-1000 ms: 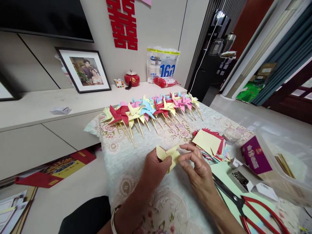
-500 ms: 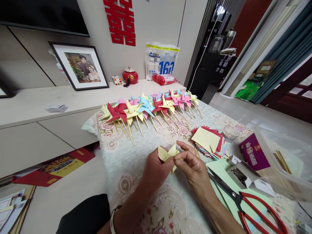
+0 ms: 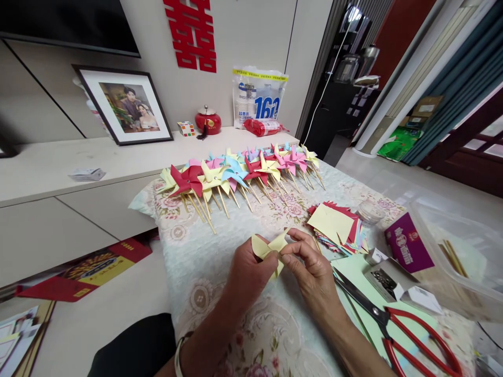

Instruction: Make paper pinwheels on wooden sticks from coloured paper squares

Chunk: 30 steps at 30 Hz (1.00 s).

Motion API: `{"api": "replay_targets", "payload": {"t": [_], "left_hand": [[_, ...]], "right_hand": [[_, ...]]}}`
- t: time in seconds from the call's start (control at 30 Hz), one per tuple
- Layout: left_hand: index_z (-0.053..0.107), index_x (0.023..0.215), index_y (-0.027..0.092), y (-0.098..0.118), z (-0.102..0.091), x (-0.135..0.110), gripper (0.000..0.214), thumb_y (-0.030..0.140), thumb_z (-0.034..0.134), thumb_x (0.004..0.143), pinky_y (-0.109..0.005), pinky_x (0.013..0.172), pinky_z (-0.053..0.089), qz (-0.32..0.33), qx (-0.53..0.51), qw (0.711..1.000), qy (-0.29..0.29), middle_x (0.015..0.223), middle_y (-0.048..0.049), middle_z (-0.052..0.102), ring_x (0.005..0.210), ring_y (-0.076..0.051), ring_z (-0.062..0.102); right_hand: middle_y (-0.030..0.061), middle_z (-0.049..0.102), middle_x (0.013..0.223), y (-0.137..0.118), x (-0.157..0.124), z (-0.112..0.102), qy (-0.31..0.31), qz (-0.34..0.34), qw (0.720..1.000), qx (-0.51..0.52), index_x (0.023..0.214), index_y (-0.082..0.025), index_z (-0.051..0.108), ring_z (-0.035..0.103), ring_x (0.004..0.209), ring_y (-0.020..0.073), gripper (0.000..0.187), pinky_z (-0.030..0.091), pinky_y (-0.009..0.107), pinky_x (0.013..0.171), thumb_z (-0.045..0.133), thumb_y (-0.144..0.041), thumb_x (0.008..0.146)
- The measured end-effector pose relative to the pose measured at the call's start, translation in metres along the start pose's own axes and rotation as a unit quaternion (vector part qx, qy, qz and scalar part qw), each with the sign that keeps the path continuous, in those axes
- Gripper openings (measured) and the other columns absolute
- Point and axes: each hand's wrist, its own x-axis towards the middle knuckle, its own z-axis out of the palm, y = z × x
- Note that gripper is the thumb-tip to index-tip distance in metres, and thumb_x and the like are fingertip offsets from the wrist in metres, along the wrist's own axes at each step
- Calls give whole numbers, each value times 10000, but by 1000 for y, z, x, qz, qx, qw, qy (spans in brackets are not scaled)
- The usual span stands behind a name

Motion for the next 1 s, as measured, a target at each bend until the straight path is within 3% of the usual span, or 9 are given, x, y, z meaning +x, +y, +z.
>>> {"api": "replay_targets", "payload": {"t": [0.83, 0.93, 1.0], "left_hand": [[540, 684, 198, -6, 1, -1, 114, 244, 644, 689, -214, 470, 299, 46, 62, 997, 12, 518, 79, 454, 489, -93, 370], [530, 671, 202, -3, 1, -1, 130, 247, 652, 675, -214, 463, 308, 21, 33, 999, 5, 512, 75, 469, 484, -96, 386], [527, 663, 200, -1, 0, -1, 138, 246, 657, 667, -214, 462, 317, 10, 16, 1000, -3, 510, 70, 488, 483, -97, 401]], "right_hand": [[93, 660, 1149, -2, -1, 5, 27, 40, 998, 35, 716, -220, 703, 558, 1179, 289, 140, 375, 441, 1023, 695, -317, 816], [85, 655, 1194, 3, -2, 7, 35, 70, 993, 91, 908, -234, 718, 589, 1135, 274, 144, 429, 431, 973, 741, -324, 798], [76, 668, 1183, 6, -2, 8, 45, 100, 982, 156, 1131, -256, 674, 615, 1095, 257, 389, 459, 419, 950, 786, -334, 766]]}}
